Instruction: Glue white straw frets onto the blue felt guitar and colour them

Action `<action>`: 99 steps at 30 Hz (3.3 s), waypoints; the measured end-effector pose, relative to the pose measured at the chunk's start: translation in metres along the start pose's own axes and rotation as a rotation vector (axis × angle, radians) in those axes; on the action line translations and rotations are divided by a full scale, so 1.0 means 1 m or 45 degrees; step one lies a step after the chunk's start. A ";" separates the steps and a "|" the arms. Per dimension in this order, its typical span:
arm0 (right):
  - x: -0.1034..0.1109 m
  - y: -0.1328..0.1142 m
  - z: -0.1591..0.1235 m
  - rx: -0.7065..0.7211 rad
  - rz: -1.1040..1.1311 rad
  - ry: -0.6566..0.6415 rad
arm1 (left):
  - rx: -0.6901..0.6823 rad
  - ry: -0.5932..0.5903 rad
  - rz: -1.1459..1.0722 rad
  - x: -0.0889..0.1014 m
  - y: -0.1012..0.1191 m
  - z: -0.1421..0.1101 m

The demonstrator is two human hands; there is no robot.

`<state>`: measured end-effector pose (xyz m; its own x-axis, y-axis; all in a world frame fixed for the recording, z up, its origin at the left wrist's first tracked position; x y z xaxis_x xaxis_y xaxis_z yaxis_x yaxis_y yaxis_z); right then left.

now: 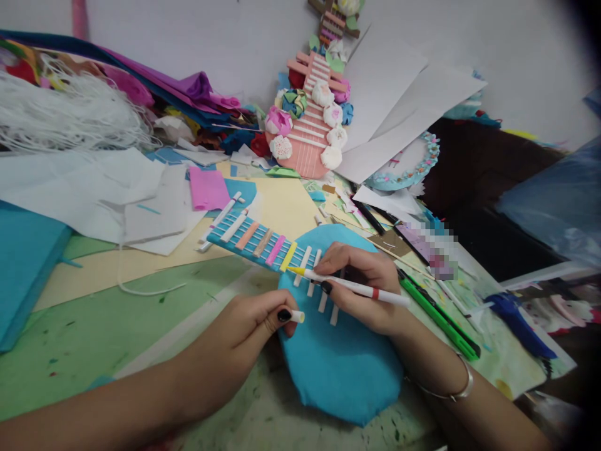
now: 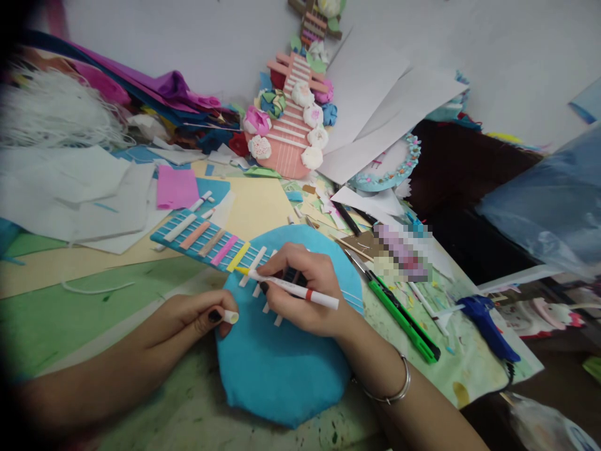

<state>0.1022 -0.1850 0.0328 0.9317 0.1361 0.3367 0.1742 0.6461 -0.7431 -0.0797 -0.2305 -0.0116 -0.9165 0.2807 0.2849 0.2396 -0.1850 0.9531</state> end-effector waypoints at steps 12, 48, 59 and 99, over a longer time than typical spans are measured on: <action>0.001 0.001 0.000 -0.061 0.050 0.016 | -0.005 0.029 -0.013 0.000 0.002 0.001; 0.054 0.027 0.028 -0.373 -0.597 0.052 | 0.361 0.164 -0.575 0.045 -0.014 0.030; 0.058 0.014 0.023 -0.424 0.204 0.546 | 0.248 0.237 -0.421 0.049 -0.015 0.030; 0.032 -0.011 0.018 -0.354 0.322 0.070 | 0.280 0.211 -0.427 0.044 -0.003 0.023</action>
<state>0.1245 -0.1743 0.0616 0.9707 0.2199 0.0968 0.0094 0.3678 -0.9298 -0.1137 -0.1962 0.0003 -0.9900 0.1330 -0.0478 -0.0344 0.1011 0.9943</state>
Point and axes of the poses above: each hand's wrist, its own z-axis towards the middle knuckle, its own x-axis out of the back of the hand, y = z × x, the point moved 3 cm from there along z, towards the middle knuckle, and after that the axes turned 12 degrees about y, right-handed, at the moved point
